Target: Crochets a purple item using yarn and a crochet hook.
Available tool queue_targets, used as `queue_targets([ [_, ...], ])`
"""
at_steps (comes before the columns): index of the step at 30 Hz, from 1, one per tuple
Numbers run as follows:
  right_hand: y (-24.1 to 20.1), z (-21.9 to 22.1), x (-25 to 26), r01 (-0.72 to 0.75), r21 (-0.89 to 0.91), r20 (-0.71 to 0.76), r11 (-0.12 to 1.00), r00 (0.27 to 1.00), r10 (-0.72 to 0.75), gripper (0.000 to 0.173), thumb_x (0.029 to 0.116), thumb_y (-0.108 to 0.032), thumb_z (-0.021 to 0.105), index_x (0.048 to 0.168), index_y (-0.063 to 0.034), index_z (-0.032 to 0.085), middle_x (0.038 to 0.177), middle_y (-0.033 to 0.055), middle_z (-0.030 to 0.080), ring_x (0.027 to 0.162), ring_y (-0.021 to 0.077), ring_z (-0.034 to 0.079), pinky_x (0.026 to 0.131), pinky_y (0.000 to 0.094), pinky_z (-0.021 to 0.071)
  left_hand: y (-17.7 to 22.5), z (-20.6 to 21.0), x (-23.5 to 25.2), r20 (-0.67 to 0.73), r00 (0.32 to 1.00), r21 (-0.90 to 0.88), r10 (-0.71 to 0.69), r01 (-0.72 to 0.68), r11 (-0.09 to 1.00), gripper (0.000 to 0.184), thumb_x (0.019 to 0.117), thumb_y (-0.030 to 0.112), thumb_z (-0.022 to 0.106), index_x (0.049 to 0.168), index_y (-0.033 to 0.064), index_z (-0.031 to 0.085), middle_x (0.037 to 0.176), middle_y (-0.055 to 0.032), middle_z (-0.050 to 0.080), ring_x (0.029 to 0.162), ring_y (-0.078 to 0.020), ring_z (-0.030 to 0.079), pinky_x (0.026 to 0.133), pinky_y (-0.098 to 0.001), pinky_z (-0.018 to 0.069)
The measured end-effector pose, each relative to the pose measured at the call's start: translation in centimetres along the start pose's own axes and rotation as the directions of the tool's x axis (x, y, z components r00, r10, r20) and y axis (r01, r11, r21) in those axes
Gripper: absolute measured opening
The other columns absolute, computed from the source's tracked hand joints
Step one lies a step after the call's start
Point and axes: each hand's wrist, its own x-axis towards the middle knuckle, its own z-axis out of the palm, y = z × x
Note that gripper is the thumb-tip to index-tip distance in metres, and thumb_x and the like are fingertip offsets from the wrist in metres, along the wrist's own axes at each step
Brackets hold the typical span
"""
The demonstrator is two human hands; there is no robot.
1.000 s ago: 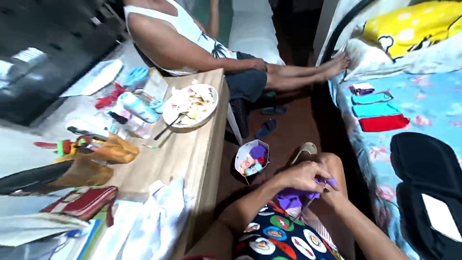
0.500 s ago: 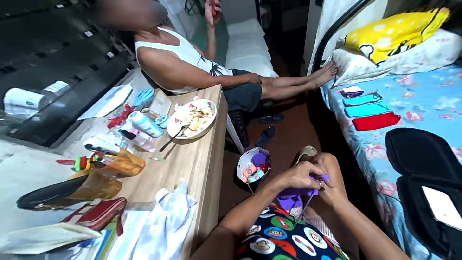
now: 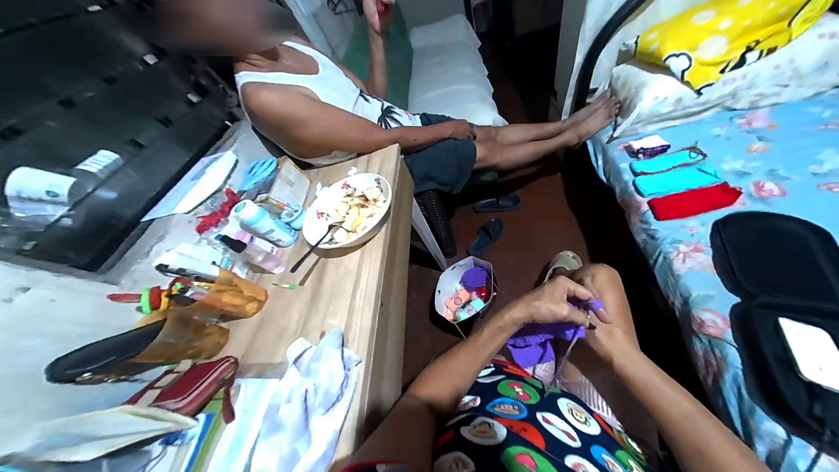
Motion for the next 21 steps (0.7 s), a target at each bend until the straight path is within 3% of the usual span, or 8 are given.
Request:
queue_targets([
  [3, -2.0, -0.3, -0.5, -0.191, 0.018, 0.041, 0.981, 0.981, 0.19, 0.029, 0.1025, -0.002, 0.052, 0.124, 0.0153, 0.059, 0.115, 0.0186, 0.066, 0.106, 0.0069, 0.061, 0.096, 0.0196, 0.0476, 0.9, 0.8, -1.0, -0.001, 0.999, 0.086, -0.055, 0.055, 0.995, 0.013, 0.083, -0.008, 0.064, 0.094, -0.0109, 0.07, 0.094, -0.0131, 0.07, 0.085, -0.0081, 0.063, 0.08, -0.026, 0.0522],
  [6, -2.1, -0.2, -0.3, -0.212, -0.044, -0.064, 0.976, 0.976, 0.209, 0.026, 0.1038, -0.004, 0.05, 0.118, 0.012, 0.065, 0.109, 0.0179, 0.068, 0.101, 0.0115, 0.064, 0.092, 0.0228, 0.0497, 0.3, 2.2, -2.6, 0.021, 0.999, 0.098, 0.047, -0.049, 0.994, 0.015, 0.0794, -0.009, 0.062, 0.091, -0.0054, 0.072, 0.097, -0.0131, 0.072, 0.086, -0.0144, 0.068, 0.079, -0.0297, 0.0563],
  [9, -3.5, -0.4, -0.1, -0.299, 0.043, -0.036, 0.953, 0.953, 0.3, 0.02, 0.1046, -0.001, 0.047, 0.115, 0.0093, 0.061, 0.103, 0.013, 0.063, 0.093, 0.0053, 0.06, 0.085, 0.0153, 0.0479, 1.3, 2.8, -3.2, 0.001, 0.999, 0.157, 0.039, -0.038, 0.987, 0.017, 0.0792, -0.01, 0.063, 0.089, -0.0026, 0.073, 0.102, -0.0119, 0.074, 0.097, -0.0188, 0.069, 0.09, -0.0337, 0.0564],
  [11, -2.2, -0.2, -1.2, -0.197, -0.061, -0.001, 0.978, 0.98, 0.197, 0.027, 0.1005, 0.0, 0.056, 0.124, 0.0124, 0.063, 0.12, 0.0211, 0.067, 0.115, 0.0161, 0.063, 0.103, 0.0248, 0.0459, 1.4, 3.0, -2.8, -0.033, 0.999, 0.252, 0.041, -0.031, 0.967, 0.013, 0.0802, -0.006, 0.062, 0.088, -0.0025, 0.073, 0.102, -0.0124, 0.074, 0.108, -0.0231, 0.067, 0.106, -0.0434, 0.0466],
  [13, -1.2, 0.3, -0.6, -0.119, -0.222, 0.037, 0.968, 0.991, 0.13, 0.028, 0.1008, -0.002, 0.057, 0.124, 0.0128, 0.063, 0.122, 0.0236, 0.066, 0.118, 0.0225, 0.062, 0.107, 0.0295, 0.0442, 0.6, 2.2, -2.4, -0.042, 0.998, 0.281, 0.052, -0.039, 0.959, 0.014, 0.082, -0.002, 0.062, 0.091, -0.0024, 0.073, 0.101, -0.0108, 0.075, 0.109, -0.0209, 0.067, 0.113, -0.0493, 0.0382],
  [16, 0.4, 1.3, 1.8, -0.043, -0.484, 0.057, 0.874, 0.995, 0.08, 0.022, 0.0994, 0.0, 0.056, 0.113, 0.013, 0.068, 0.114, 0.0256, 0.068, 0.112, 0.032, 0.062, 0.106, 0.037, 0.0419, -1.9, 0.1, -0.6, -0.1, 0.993, 0.167, 0.065, -0.048, 0.985, 0.016, 0.0793, 0.002, 0.062, 0.089, -0.0003, 0.074, 0.099, -0.0062, 0.077, 0.107, -0.0113, 0.068, 0.103, -0.0355, 0.0465],
  [18, 1.0, 1.4, 3.1, 0.04, -0.734, 0.189, 0.679, 0.971, 0.147, 0.026, 0.1012, 0.002, 0.051, 0.121, 0.0095, 0.066, 0.122, 0.0237, 0.068, 0.12, 0.0355, 0.059, 0.113, 0.0462, 0.0309, -2.5, -0.8, -0.2, -0.149, 0.988, 0.072, 0.035, -0.024, 0.997, 0.017, 0.0801, -0.001, 0.06, 0.09, 0.0006, 0.073, 0.102, -0.0051, 0.076, 0.11, -0.0114, 0.069, 0.104, -0.0318, 0.0519],
  [21, 0.1, 1.1, 3.8, 0.153, -0.881, 0.313, 0.447, 0.898, 0.309, 0.029, 0.1019, 0.0, 0.05, 0.127, 0.0071, 0.064, 0.123, 0.0213, 0.066, 0.12, 0.0358, 0.058, 0.112, 0.0561, 0.0273, -2.4, -1.3, -0.1, -0.183, 0.983, -0.014, -0.006, 0.004, 1.0, 0.019, 0.0795, 0.0, 0.058, 0.09, 0.0051, 0.074, 0.103, -0.0026, 0.077, 0.11, -0.0123, 0.07, 0.101, -0.0319, 0.0544],
])
